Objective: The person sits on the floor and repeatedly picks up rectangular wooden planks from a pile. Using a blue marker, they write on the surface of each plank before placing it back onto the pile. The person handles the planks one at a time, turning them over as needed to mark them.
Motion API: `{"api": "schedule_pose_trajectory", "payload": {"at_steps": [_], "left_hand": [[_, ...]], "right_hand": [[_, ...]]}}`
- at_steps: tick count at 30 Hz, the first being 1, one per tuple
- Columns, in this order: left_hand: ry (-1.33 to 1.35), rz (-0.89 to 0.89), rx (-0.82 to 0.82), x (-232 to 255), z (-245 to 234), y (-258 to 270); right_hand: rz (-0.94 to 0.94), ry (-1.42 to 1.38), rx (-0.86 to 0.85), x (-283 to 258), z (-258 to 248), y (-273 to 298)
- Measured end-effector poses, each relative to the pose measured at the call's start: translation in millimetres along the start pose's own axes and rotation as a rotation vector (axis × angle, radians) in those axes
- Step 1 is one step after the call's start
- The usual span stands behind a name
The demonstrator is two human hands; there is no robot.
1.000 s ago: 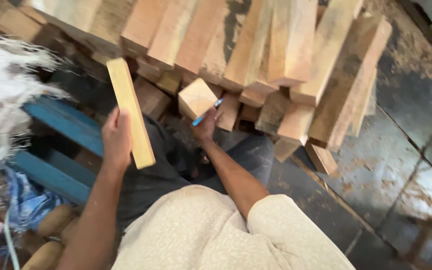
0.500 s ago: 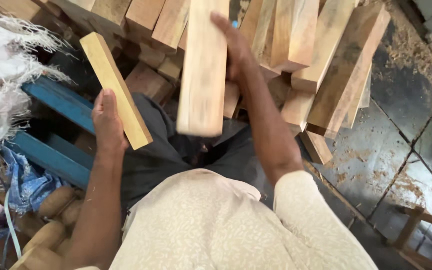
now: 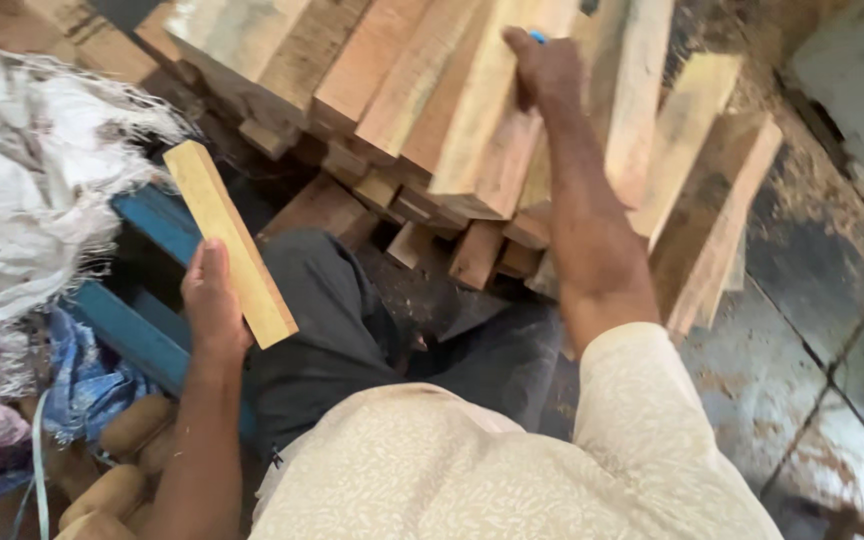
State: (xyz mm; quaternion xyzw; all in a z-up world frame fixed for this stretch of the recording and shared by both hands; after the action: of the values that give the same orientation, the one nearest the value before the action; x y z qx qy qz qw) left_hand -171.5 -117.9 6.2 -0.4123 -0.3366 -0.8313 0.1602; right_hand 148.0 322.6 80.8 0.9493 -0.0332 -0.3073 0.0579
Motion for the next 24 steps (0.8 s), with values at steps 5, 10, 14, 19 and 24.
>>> {"api": "schedule_pose_trajectory", "payload": {"at_steps": [5,10,14,19,24], "left_hand": [[-0.013,0.139,0.041,9,-36,-21],[-0.084,0.201,0.355,102,-80,-88],[-0.058,0.591,-0.003,166,-63,-83],[-0.206,0.459,-0.011,93,-25,-43],[-0.112,0.089,-0.011,-17,-6,-31]], "right_hand": [[-0.27,0.275,0.278,-28,5,-3],[-0.521,0.172,0.247,-36,56,38],[-0.677,0.029,0.125,-15,81,93],[-0.858,-0.117,0.171,-1,68,151],[-0.981,-0.052,0.257,2,30,146]]}}
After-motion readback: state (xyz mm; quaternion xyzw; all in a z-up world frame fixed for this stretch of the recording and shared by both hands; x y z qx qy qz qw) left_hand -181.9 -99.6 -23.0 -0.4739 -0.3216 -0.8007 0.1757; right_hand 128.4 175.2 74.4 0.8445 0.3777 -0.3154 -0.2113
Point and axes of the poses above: each hand's wrist, its own y-axis away from the middle knuckle, its own z-axis out of the palm, x = y × z, the point moved 4 cm from there along -y, towards the middle knuckle, and after that the axes turned 7 degrees about -z, right-handed, at the moved point
